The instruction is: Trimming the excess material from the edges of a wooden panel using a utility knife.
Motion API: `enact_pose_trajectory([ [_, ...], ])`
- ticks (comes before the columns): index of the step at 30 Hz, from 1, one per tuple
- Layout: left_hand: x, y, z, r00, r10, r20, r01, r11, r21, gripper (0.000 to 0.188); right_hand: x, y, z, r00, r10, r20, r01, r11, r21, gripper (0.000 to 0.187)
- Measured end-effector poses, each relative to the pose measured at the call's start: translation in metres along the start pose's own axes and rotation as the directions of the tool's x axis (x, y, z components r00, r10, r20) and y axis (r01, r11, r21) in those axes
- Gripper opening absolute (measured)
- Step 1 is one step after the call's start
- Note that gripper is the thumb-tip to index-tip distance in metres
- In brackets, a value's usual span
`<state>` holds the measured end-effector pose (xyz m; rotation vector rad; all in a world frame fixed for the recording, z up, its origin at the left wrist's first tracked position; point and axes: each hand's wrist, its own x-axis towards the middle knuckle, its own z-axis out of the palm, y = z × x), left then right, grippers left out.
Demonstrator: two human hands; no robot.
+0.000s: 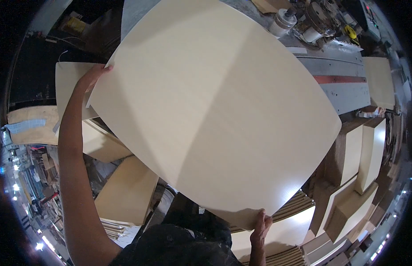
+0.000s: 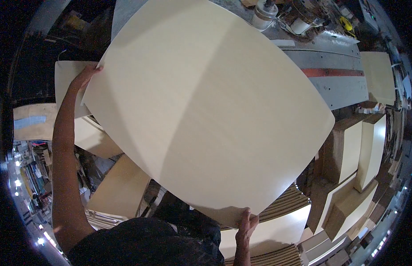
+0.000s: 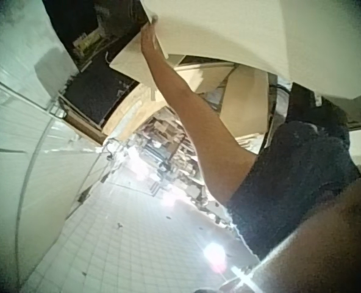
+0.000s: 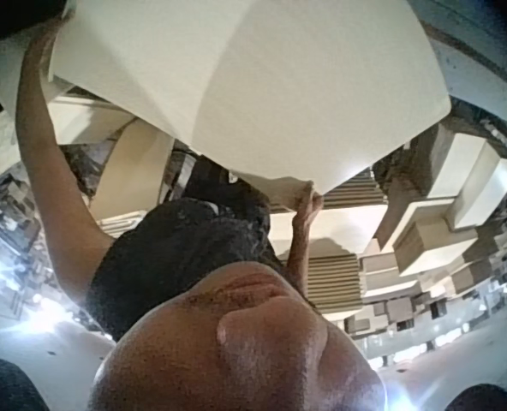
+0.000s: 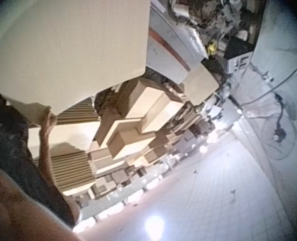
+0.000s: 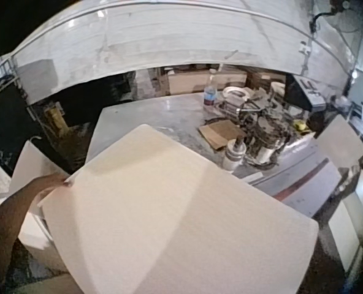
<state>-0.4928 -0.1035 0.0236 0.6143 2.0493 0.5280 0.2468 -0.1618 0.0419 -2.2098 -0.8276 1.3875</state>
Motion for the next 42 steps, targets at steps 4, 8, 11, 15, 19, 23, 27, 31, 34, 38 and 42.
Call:
enact_pose_trajectory([
  [4, -0.004, -0.003, -0.001, 0.999, 0.026, -0.036, -0.025, 0.999, 0.023, 0.049, 0.008, -0.004, 0.002, 0.997, -0.032, 0.066, 0.033, 0.999, -0.022, 0.039],
  [8, -0.004, -0.018, -0.014, 0.999, -0.011, -0.047, 0.007, 0.996, -0.091, 0.051, 0.017, -0.002, -0.002, 0.997, -0.01, 0.075, 0.019, 0.993, -0.12, 0.042],
  [11, -0.002, -0.024, -0.028, 0.991, -0.132, 0.011, 0.131, 0.991, 0.017, 0.054, 0.016, -0.006, 0.006, 0.995, -0.005, 0.098, 0.017, 0.992, -0.123, 0.042],
  [15, -0.009, -0.043, -0.032, 0.987, -0.091, -0.136, 0.094, 0.995, 0.016, 0.06, 0.01, -0.029, 0.018, 0.992, -0.107, 0.071, 0.12, 0.969, -0.215, 0.042],
  [19, -0.021, -0.035, -0.033, 0.999, -0.045, 0.001, 0.045, 0.995, -0.094, 0.066, 0.02, -0.025, 0.02, 0.986, -0.144, 0.086, 0.154, 0.98, -0.124, 0.043],
  [23, -0.03, -0.045, -0.038, 0.996, -0.082, -0.046, 0.076, 0.991, -0.111, 0.068, 0.016, -0.042, 0.027, 0.991, -0.09, 0.102, 0.101, 0.988, -0.116, 0.045],
  [27, -0.044, -0.052, -0.036, 0.988, -0.115, -0.104, 0.112, 0.993, -0.037, 0.067, 0.03, -0.041, 0.021, 0.987, -0.026, 0.16, 0.057, 0.98, -0.188, 0.048],
  [31, -0.051, -0.083, -0.05, 0.994, -0.099, -0.036, 0.093, 0.986, -0.141, 0.062, 0.031, -0.056, 0.027, 0.991, -0.08, 0.111, 0.106, 0.962, -0.251, 0.049],
  [34, -0.063, -0.087, -0.037, 0.995, -0.048, -0.09, 0.034, 0.987, -0.157, 0.058, 0.035, -0.066, 0.026, 0.991, -0.046, 0.127, 0.078, 0.962, -0.261, 0.049],
  [38, -0.085, -0.11, -0.041, 0.986, -0.08, -0.149, 0.064, 0.992, -0.105, 0.057, 0.049, -0.066, 0.023, 0.982, -0.099, 0.159, 0.137, 0.958, -0.252, 0.047],
  [42, -0.108, -0.111, -0.03, 0.986, -0.118, -0.118, 0.096, 0.979, -0.178, 0.057, 0.055, -0.074, 0.025, 0.949, -0.218, 0.23, 0.26, 0.95, -0.174, 0.049],
])
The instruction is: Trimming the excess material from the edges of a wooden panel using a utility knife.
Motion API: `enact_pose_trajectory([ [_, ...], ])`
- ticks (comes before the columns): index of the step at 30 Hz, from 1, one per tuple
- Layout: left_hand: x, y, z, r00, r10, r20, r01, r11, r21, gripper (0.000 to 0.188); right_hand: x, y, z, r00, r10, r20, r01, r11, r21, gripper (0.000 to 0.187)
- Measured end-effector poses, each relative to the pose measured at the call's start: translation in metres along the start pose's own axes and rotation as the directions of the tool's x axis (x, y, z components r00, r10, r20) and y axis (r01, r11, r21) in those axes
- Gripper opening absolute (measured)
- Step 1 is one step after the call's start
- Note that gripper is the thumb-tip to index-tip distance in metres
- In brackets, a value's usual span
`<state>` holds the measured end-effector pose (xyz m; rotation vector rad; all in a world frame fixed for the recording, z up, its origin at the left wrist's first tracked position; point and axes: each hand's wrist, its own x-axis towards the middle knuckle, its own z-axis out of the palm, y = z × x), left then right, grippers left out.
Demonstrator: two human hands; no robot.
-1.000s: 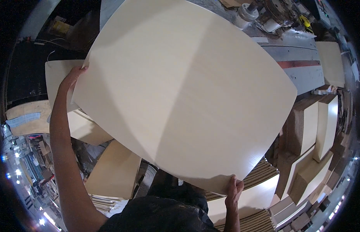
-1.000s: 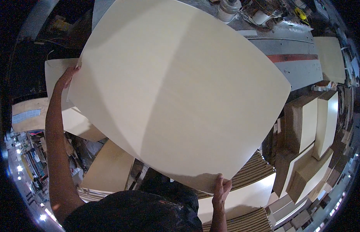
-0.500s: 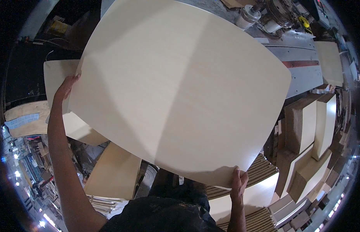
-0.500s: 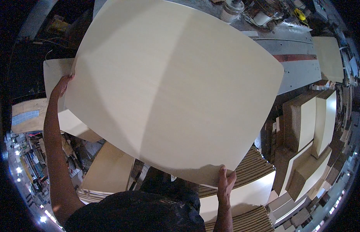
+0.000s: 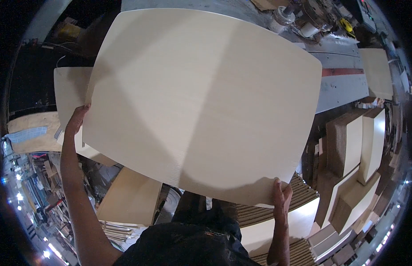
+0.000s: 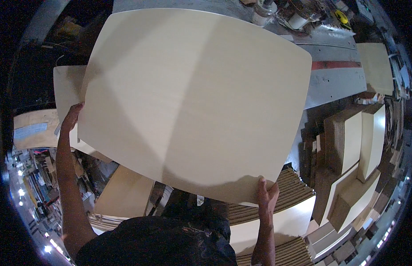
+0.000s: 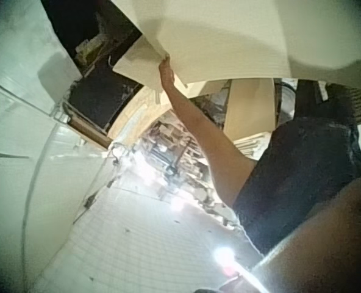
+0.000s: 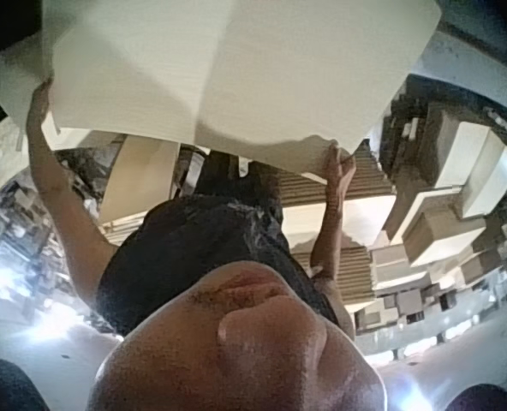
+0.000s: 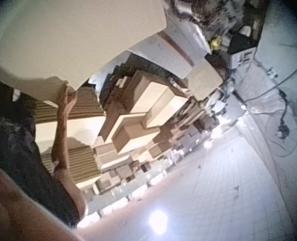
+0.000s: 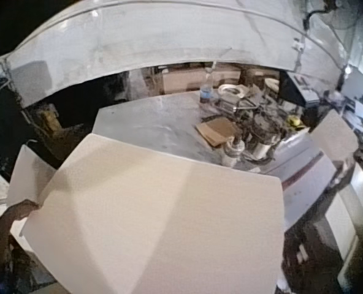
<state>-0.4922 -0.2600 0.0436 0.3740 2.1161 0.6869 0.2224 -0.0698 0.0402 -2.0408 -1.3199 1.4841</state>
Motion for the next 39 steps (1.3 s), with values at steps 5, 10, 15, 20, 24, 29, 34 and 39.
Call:
enact_pose_trajectory([
  [5, -0.017, -0.016, 0.006, 0.99, -0.053, -0.127, 0.056, 0.998, 0.015, 0.057, 0.007, -0.012, -0.002, 0.999, -0.042, 0.031, 0.043, 0.999, -0.018, 0.05],
  [10, -0.024, -0.048, -0.006, 0.998, -0.043, -0.047, 0.04, 0.997, -0.071, 0.054, 0.013, -0.01, 0.001, 0.992, -0.11, 0.06, 0.11, 0.994, 0.014, 0.051],
  [15, -0.04, -0.069, -0.008, 0.998, 0.001, -0.067, -0.006, 0.997, -0.073, 0.054, 0.015, -0.017, 0.004, 0.99, -0.105, 0.093, 0.104, 0.994, 0.017, 0.048],
  [20, -0.062, -0.077, -0.008, 0.998, -0.043, -0.054, 0.041, 0.998, -0.049, 0.053, 0.018, -0.02, 0.002, 0.992, -0.08, 0.102, 0.083, 0.996, -0.025, 0.047],
  [24, -0.079, -0.087, -0.003, 0.991, -0.11, -0.072, 0.094, 0.977, -0.19, 0.051, 0.021, -0.015, 0.005, 0.987, -0.086, 0.137, 0.079, 0.996, 0.05, 0.044],
  [29, -0.093, -0.111, -0.004, 0.99, -0.076, -0.118, 0.047, 0.971, -0.233, 0.049, 0.023, -0.023, 0.007, 0.977, -0.103, 0.189, 0.1, 0.995, 0.025, 0.046],
  [34, -0.112, -0.151, -0.006, 0.989, -0.079, -0.121, 0.017, 0.896, -0.444, 0.037, 0.03, -0.015, 0.005, 0.973, -0.125, 0.194, 0.137, 0.989, -0.048, 0.048],
  [39, -0.137, -0.169, 0.002, 0.954, -0.152, -0.258, 0.012, 0.881, -0.473, 0.045, 0.03, -0.025, 0.003, 0.967, -0.133, 0.215, 0.154, 0.984, -0.084, 0.05],
])
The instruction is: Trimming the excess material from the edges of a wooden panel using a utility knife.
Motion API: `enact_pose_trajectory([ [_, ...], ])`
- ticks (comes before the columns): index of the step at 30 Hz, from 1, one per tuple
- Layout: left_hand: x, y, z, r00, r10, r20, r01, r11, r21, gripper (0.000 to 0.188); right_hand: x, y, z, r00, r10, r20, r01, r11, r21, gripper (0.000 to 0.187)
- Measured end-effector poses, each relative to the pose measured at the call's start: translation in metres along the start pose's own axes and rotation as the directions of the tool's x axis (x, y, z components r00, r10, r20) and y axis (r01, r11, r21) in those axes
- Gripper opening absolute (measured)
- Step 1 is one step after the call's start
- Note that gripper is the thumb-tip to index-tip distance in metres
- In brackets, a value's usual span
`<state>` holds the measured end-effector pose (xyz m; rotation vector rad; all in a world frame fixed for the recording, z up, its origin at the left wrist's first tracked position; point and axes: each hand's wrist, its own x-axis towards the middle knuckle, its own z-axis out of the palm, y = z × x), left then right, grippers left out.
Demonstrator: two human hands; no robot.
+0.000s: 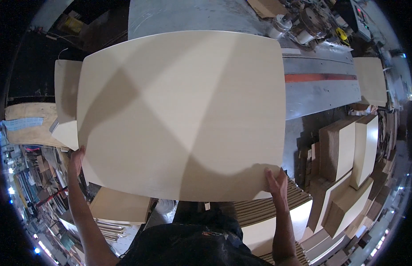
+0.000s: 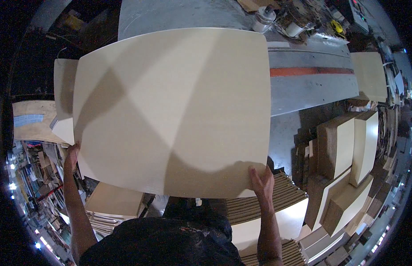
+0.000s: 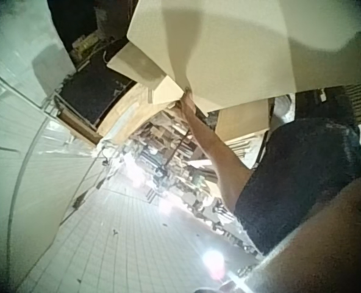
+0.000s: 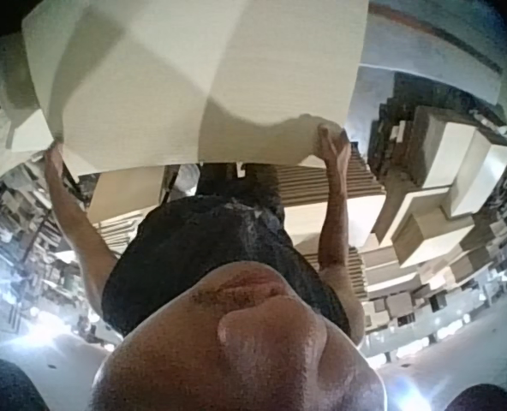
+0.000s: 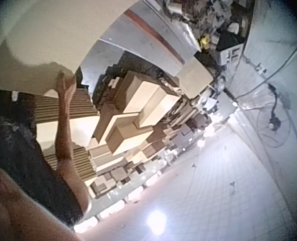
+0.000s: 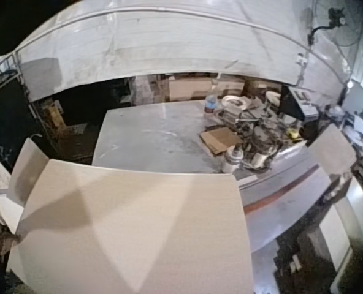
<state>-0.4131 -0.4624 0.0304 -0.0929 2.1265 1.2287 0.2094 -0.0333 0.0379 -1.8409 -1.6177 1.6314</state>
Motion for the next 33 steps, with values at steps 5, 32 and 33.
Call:
enact_pose_trajectory([
  [5, -0.008, -0.044, -0.046, 0.998, -0.066, 0.006, 0.066, 0.997, 0.048, 0.055, 0.006, 0.0, -0.002, 0.999, -0.041, 0.021, 0.042, 0.997, -0.07, 0.048],
  [32, -0.189, -0.138, 0.087, 0.97, -0.238, -0.039, 0.234, 0.968, -0.094, 0.039, 0.109, -0.017, -0.04, 0.698, -0.681, -0.22, 0.213, 0.491, -0.845, 0.056],
  [33, -0.195, -0.127, 0.102, 0.968, -0.245, -0.05, 0.239, 0.966, -0.104, 0.038, 0.099, -0.009, -0.029, 0.693, -0.685, -0.223, 0.213, 0.49, -0.845, 0.056],
])
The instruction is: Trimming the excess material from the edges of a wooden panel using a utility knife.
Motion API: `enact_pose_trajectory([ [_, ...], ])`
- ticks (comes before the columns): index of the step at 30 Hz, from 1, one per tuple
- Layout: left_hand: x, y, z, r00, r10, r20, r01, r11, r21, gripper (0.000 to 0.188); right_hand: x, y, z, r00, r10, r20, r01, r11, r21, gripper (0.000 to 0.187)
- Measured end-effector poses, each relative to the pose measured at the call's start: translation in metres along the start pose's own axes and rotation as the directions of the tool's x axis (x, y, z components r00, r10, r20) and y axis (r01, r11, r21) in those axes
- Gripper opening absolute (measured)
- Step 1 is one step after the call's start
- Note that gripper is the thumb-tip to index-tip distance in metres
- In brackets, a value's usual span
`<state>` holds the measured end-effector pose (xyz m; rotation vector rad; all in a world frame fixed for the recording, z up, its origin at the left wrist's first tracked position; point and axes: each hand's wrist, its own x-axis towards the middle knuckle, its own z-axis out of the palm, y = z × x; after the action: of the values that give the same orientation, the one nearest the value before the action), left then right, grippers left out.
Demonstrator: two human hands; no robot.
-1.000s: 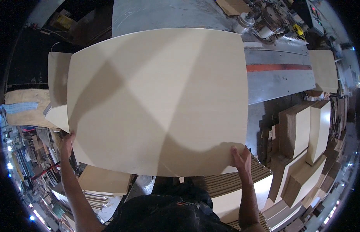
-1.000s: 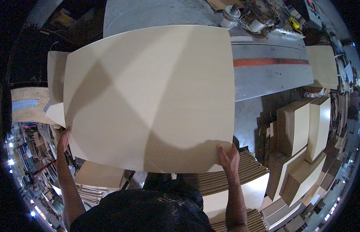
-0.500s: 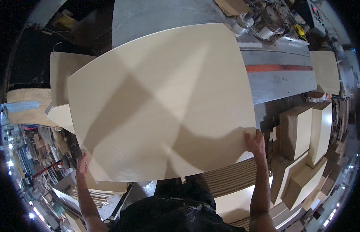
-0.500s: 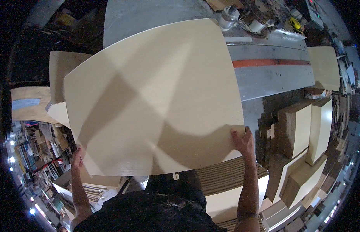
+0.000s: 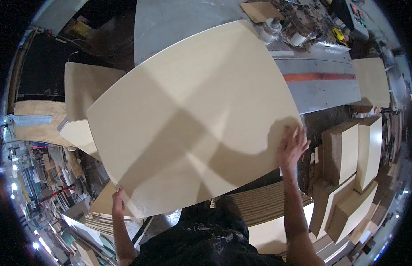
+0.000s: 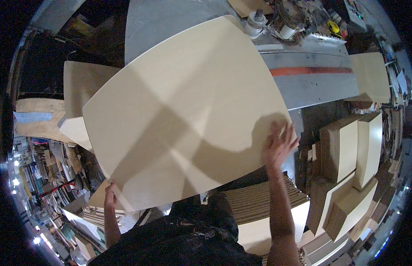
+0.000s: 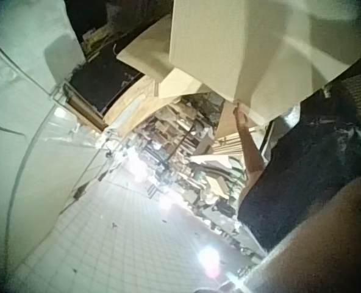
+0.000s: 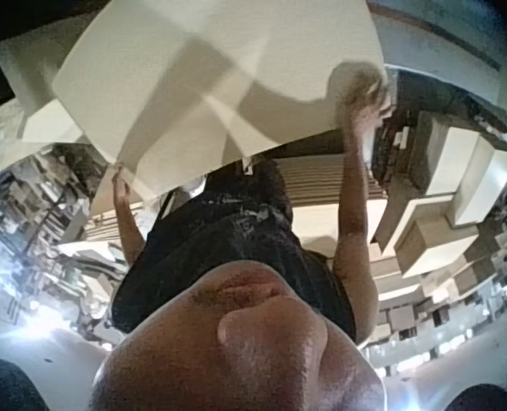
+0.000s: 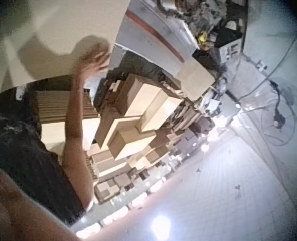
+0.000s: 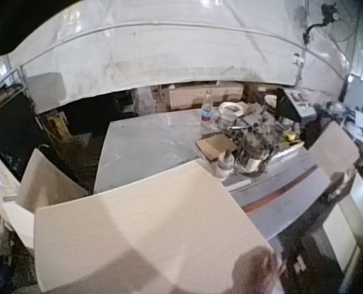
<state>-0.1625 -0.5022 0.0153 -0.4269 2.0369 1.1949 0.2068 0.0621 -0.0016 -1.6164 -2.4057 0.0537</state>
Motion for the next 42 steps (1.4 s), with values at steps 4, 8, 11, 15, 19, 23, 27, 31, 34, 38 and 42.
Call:
enact_pose_trajectory([
  [4, -0.018, -0.016, 0.02, 0.997, 0.08, 0.005, -0.078, 0.982, -0.173, 0.037, -0.065, -0.042, 0.003, 0.981, -0.131, 0.141, 0.114, 0.986, 0.123, 0.058],
  [8, -0.034, -0.009, 0.045, 0.991, 0.104, 0.082, -0.079, 0.962, -0.26, 0.051, -0.047, -0.078, -0.01, 0.989, -0.07, 0.132, 0.051, 0.988, 0.144, 0.067],
  [11, -0.037, -0.011, 0.048, 0.995, 0.075, 0.072, -0.055, 0.969, -0.242, 0.057, -0.032, -0.078, -0.004, 0.992, -0.087, 0.092, 0.071, 0.983, 0.167, 0.067],
  [15, -0.042, -0.014, 0.064, 0.997, 0.058, 0.059, -0.039, 0.958, -0.282, 0.057, -0.018, -0.079, 0.0, 0.994, -0.091, 0.067, 0.079, 0.985, 0.155, 0.066],
  [19, -0.046, -0.013, 0.071, 0.998, 0.037, 0.057, -0.018, 0.953, -0.302, 0.057, -0.009, -0.086, 0.003, 0.992, -0.085, 0.091, 0.071, 0.986, 0.154, 0.064],
  [23, -0.041, -0.014, 0.066, 0.996, 0.045, 0.074, -0.02, 0.951, -0.309, 0.056, 0.004, -0.089, 0.006, 0.997, -0.075, 0.011, 0.072, 0.986, 0.153, 0.064],
  [27, -0.031, -0.024, 0.052, 0.996, -0.061, 0.058, 0.076, 0.947, -0.312, 0.053, 0.011, -0.101, 0.001, 0.994, -0.076, 0.079, 0.061, 0.983, 0.174, 0.063],
  [31, -0.031, -0.012, 0.064, 0.98, -0.032, 0.195, 0.094, 0.945, -0.314, 0.055, 0.031, -0.099, -0.003, 0.994, -0.077, 0.073, 0.061, 0.978, 0.201, 0.061],
  [34, -0.024, -0.025, 0.051, 0.976, -0.126, 0.177, 0.176, 0.937, -0.303, 0.058, 0.04, -0.098, 0.008, 0.997, -0.072, 0.034, 0.062, 0.971, 0.232, 0.061],
  [38, -0.041, -0.012, 0.068, 0.966, -0.15, 0.212, 0.21, 0.932, -0.296, 0.059, 0.049, -0.104, 0.015, 0.995, -0.089, 0.049, 0.072, 0.955, 0.288, 0.061],
  [42, -0.052, 0.001, 0.08, 0.96, -0.161, 0.23, 0.222, 0.935, -0.275, 0.059, 0.059, -0.107, 0.019, 0.995, -0.097, 0.018, 0.084, 0.929, 0.36, 0.06],
])
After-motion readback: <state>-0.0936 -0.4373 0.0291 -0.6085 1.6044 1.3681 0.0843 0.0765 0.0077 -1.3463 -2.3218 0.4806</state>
